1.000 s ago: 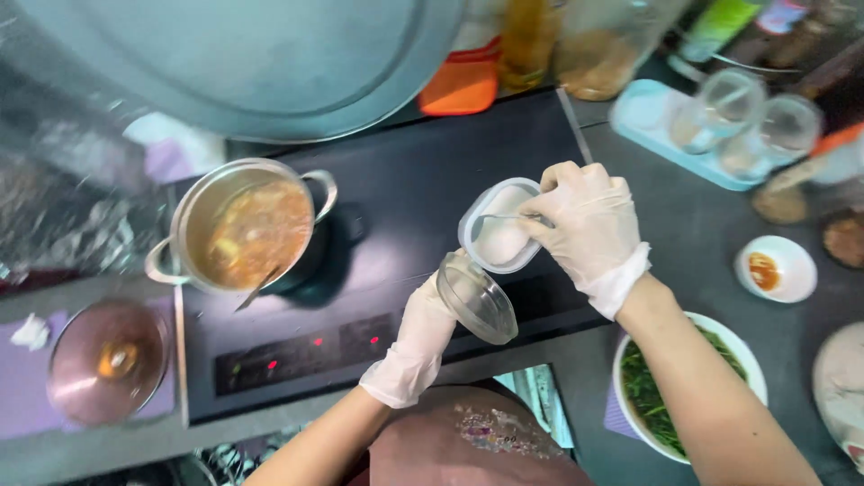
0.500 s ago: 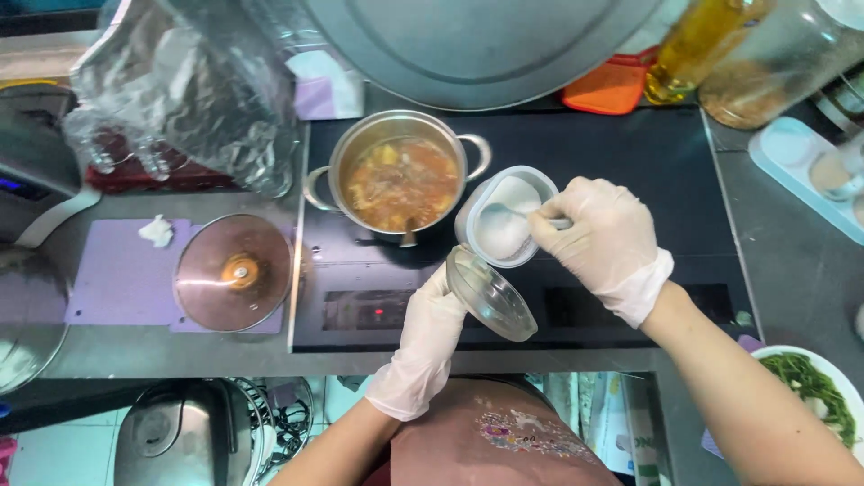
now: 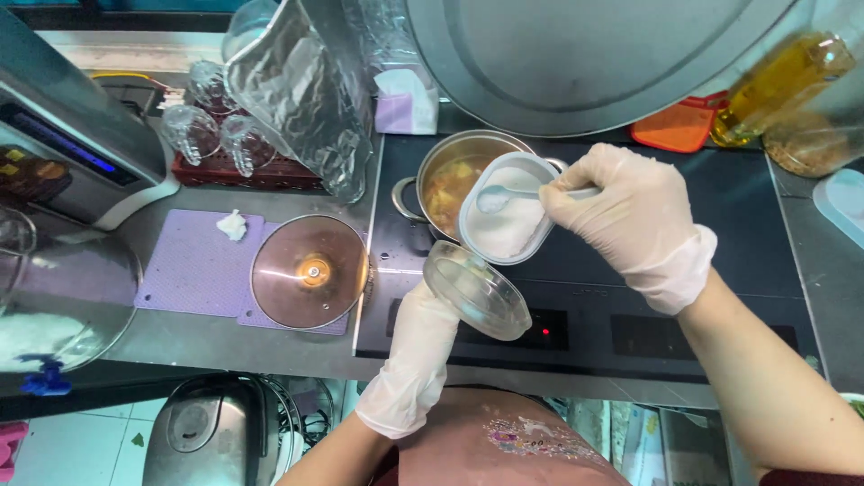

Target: The person stirs a simmering soup in a pot on an induction cooktop, adds seasoning from small containers, and incorporates chopped green vegetables. The person then ladles the finished soup into a serving bowl.

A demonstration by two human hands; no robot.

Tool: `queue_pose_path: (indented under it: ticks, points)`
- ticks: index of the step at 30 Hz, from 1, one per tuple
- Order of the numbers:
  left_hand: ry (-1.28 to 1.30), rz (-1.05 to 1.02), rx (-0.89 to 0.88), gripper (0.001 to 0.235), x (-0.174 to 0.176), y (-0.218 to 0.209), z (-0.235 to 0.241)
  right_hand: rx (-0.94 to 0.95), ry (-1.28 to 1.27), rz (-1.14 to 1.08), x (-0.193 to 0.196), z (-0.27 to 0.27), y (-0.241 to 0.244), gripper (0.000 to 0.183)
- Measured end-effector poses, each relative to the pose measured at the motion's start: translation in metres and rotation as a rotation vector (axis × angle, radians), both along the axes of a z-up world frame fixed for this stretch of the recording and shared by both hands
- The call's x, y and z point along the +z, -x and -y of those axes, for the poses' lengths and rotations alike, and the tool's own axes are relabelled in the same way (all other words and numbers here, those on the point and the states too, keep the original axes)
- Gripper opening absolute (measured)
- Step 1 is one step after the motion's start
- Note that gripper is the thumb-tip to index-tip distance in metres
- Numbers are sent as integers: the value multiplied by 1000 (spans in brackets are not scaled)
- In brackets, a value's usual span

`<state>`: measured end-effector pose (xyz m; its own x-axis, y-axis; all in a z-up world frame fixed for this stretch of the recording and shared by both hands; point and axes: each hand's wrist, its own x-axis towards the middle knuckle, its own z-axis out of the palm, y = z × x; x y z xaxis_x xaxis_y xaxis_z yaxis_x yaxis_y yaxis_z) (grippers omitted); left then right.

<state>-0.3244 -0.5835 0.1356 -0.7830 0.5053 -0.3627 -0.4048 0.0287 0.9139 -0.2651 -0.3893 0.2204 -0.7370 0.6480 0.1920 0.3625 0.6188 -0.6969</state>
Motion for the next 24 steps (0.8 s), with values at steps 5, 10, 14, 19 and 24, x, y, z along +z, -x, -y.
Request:
queue_pose_path:
  ticks: [5, 10, 14, 19, 24]
  points:
    - [-105, -11, 70, 24, -10, 29, 20, -27, 121, 101, 46, 13, 35, 12]
    - [-56, -52, 109, 32, -34, 67, 25, -60, 223, 208, 70, 7, 63, 14]
    - [58, -73, 190, 36, -51, 90, 28, -96, 299, 141, 57, -9, 77, 10]
    - [-529, 18, 146, 35, -148, 124, 55, -63, 145, -20, -40, -49, 83, 23]
    - [67, -197, 254, 35, -75, 113, 52, -40, -800, -186, -138, -64, 77, 10]
